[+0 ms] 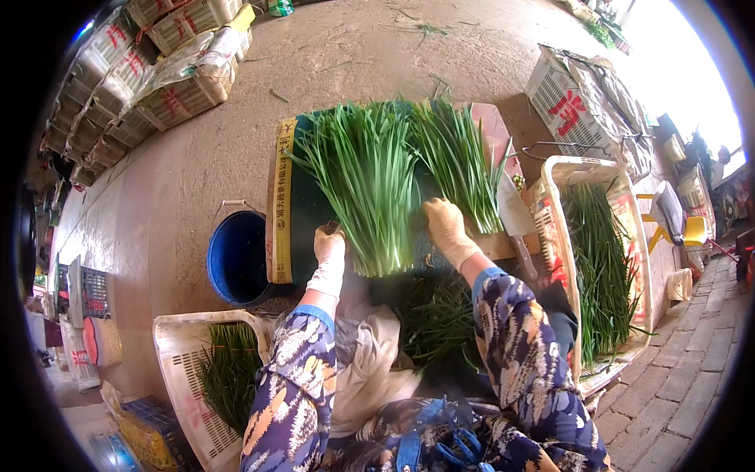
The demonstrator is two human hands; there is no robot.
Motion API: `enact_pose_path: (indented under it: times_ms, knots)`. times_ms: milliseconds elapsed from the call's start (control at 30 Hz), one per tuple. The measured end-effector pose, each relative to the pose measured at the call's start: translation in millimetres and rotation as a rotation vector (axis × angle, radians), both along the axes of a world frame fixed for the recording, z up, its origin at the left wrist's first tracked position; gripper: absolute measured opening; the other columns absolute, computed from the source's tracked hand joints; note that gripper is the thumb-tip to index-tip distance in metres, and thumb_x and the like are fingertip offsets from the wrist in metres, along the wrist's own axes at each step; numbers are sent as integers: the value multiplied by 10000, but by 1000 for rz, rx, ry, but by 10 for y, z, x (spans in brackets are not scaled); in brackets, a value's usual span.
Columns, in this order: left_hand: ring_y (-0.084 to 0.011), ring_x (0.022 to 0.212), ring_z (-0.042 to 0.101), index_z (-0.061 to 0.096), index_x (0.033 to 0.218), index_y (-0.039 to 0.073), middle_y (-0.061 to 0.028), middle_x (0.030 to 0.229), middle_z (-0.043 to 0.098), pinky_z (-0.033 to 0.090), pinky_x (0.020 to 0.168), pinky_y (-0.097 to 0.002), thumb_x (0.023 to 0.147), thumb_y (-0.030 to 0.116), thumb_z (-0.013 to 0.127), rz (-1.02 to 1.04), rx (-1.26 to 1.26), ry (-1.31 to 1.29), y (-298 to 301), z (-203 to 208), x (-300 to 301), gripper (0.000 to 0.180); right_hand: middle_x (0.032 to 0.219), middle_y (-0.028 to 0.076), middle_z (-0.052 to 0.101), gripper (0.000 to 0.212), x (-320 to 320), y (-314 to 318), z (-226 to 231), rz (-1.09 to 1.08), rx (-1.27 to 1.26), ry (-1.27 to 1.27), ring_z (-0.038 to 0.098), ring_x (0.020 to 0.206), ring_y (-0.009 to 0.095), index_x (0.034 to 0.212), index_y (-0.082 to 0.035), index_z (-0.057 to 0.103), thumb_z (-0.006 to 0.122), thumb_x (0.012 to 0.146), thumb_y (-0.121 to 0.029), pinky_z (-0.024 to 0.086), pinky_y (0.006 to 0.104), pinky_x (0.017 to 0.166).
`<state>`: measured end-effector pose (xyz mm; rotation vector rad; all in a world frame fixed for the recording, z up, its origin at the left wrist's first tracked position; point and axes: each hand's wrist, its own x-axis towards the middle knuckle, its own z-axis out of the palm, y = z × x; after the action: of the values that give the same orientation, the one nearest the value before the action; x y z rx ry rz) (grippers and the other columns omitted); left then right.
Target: The person sorts a bunch of leeks by hand, removes dry or damaged leaves, gathers them into a bundle, and ties the bundle with a red string before trimming the ends with a large knife.
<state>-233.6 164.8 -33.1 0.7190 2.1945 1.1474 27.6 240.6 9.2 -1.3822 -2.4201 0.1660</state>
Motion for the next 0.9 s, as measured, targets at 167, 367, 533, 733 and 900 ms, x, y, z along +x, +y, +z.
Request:
enact_pose_path:
  times_ms: [167, 367, 533, 733, 900]
  knots:
    - [-142, 487, 603, 618, 1064, 2, -70, 753, 648, 513, 430, -273, 905, 121, 613, 41, 103, -326, 82, 129, 147, 199, 922, 158, 707, 285, 110, 177, -88, -126, -301, 126, 684, 812, 313, 1107, -58, 654, 578, 834, -88, 540, 389, 727]
    - [-161, 524, 626, 625, 947, 3, -73, 751, 648, 533, 466, -289, 934, 135, 568, -8, 125, -346, 24, 142, 93, 144, 991, 69, 681, 287, 93, 61, 41, 73, -1229, 1325, 662, 915, 171, 1166, 5, 624, 640, 924, -149, 529, 312, 800]
    - [-167, 580, 629, 613, 959, 22, -77, 769, 649, 530, 516, -294, 938, 149, 552, -42, 163, -585, -67, 122, 45, 143, 1030, 72, 678, 286, 7, 28, 268, 22, -997, 1090, 662, 948, 171, 1143, 5, 653, 686, 901, -144, 535, 312, 882]
    - [-219, 662, 658, 638, 921, 13, -96, 793, 676, 526, 602, -336, 874, 185, 600, -73, 104, -352, -33, 119, 92, 183, 908, 22, 706, 142, -178, 52, 578, 124, -166, 473, 672, 835, 220, 970, -153, 740, 665, 856, -192, 539, 326, 754]
    - [-377, 860, 666, 647, 950, 37, -192, 909, 695, 510, 794, -433, 858, 249, 577, -229, -10, 171, 89, 199, 340, 242, 925, 19, 680, 181, -601, 33, 734, 430, -43, 270, 672, 829, 228, 963, -160, 727, 614, 823, -138, 545, 339, 708]
